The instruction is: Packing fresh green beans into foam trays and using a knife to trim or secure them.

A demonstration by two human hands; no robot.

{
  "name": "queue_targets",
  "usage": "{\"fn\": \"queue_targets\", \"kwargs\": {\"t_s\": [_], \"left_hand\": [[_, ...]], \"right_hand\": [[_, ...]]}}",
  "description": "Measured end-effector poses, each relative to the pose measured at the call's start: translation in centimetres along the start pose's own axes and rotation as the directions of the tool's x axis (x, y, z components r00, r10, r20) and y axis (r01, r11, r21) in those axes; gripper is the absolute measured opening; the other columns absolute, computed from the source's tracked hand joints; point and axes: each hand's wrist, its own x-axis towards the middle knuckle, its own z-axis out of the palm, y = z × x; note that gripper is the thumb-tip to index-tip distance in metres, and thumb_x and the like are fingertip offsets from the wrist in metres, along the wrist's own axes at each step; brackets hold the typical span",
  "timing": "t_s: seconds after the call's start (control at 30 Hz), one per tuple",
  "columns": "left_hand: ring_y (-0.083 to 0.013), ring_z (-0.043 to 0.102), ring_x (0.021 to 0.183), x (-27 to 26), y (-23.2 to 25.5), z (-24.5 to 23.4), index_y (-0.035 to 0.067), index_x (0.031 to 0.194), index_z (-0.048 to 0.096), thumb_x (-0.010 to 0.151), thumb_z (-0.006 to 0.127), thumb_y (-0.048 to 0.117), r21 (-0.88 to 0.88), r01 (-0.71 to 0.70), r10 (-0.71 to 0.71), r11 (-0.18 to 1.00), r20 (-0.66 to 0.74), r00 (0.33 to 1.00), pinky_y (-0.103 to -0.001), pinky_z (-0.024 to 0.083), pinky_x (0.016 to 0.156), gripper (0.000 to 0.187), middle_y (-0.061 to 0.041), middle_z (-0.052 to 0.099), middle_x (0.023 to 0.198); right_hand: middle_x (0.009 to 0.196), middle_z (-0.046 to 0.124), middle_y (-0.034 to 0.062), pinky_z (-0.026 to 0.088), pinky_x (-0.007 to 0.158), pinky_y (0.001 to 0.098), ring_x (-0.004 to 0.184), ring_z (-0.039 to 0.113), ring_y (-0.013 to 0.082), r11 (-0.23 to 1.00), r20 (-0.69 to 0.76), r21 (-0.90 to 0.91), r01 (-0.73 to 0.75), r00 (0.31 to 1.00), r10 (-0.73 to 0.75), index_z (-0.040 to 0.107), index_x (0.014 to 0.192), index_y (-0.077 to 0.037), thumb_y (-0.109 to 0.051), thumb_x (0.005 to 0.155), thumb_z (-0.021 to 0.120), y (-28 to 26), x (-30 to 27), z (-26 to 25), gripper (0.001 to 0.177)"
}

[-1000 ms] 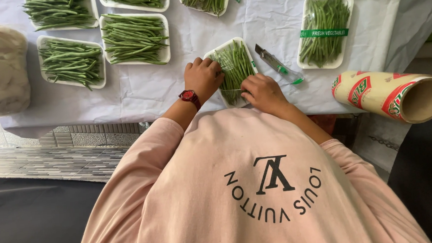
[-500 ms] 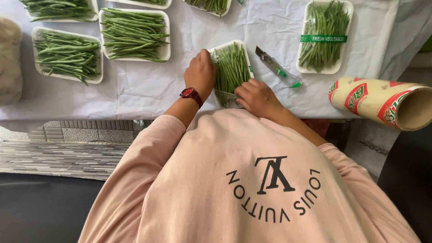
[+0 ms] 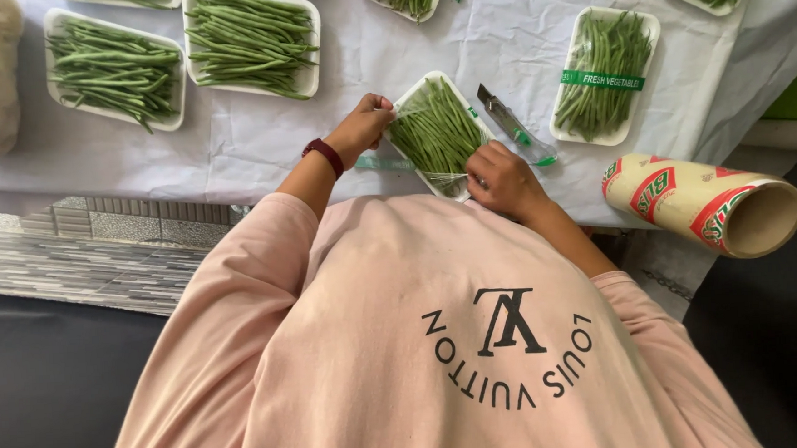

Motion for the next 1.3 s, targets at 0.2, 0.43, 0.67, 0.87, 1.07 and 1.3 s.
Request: {"fn": "queue_targets", "kwargs": {"t_s": [0.2,0.43,0.67,0.87,1.07,1.3], "left_hand": [[-0.0142,0.058,0.066,0.4,-2.2,-0.4,0.014,0.115,0.048,0.087,0.058,0.003,0.244,-0.204,0.224,0.948,-0.058,0.973,-0.026,0.044,0.058,0.033,-0.001,0.057,0.08],[-0.0242,0.061,0.078,-0.6,-1.2,-0.3,0.013,0.108,0.045,0.081,0.055,-0.006,0.372,-0.293,0.339,0.881,-0.061,0.939,-0.038,0.051,0.076,0.035,-0.003,0.057,0.078],[-0.0366,0.062,0.079,-0.2,-0.3,-1.3,0.011,0.106,0.043,0.082,0.052,-0.012,0.551,-0.36,0.439,0.752,-0.013,0.898,-0.047,0.05,0.073,0.035,-0.009,0.058,0.079],[-0.0401,0.065,0.082,-4.0,2.8,0.6,0.013,0.109,0.042,0.085,0.051,-0.013,0.757,-0.292,0.419,0.585,0.026,0.908,-0.05,0.052,0.073,0.036,-0.013,0.062,0.082],[-0.0372,0.068,0.089,-5.6,4.2,1.4,0.019,0.107,0.041,0.09,0.05,-0.006,0.857,-0.207,0.355,0.472,0.03,0.934,-0.049,0.055,0.077,0.031,-0.009,0.065,0.089],[-0.0267,0.064,0.077,-5.1,2.8,0.4,0.022,0.103,0.054,0.088,0.062,0.017,0.773,-0.305,0.335,0.556,0.128,0.934,-0.044,0.053,0.072,0.017,0.001,0.06,0.074]], "right_hand": [[0.084,0.055,0.0081,0.054,0.076,0.0407,0.084,0.061,0.0305,0.995,0.044,0.095,-0.006,0.999,0.001,0.061,0.098,-0.009,-0.036,0.087,0.079,-0.8,0.0,-0.5,0.035],[0.083,0.048,0.0062,0.053,0.077,0.0394,0.086,0.056,0.0305,0.997,0.092,-0.058,0.048,0.995,-0.042,0.056,0.085,-0.013,-0.035,0.096,0.07,0.5,-1.0,-0.2,0.028],[0.094,0.053,0.0058,0.053,0.083,0.0367,0.098,0.059,0.03,0.997,0.132,-0.062,0.046,0.991,-0.037,0.057,0.082,-0.013,-0.025,0.096,0.071,1.7,-1.8,-0.4,0.023],[0.096,0.052,0.0069,0.054,0.086,0.0373,0.104,0.061,0.0312,0.998,0.123,-0.036,0.061,0.991,-0.056,0.055,0.079,-0.011,-0.016,0.09,0.072,2.7,-3.5,-0.6,0.02],[0.098,0.055,0.0063,0.056,0.091,0.0392,0.107,0.063,0.0311,0.994,0.112,-0.069,0.082,0.991,-0.074,0.058,0.08,-0.011,-0.014,0.087,0.072,3.0,-4.3,-1.3,0.017],[0.103,0.059,0.0081,0.04,0.112,0.0618,0.115,0.059,0.0368,0.956,0.023,-0.291,0.029,0.999,-0.023,0.063,0.105,-0.013,-0.052,0.08,0.081,0.8,-4.6,-1.7,0.05]]}}
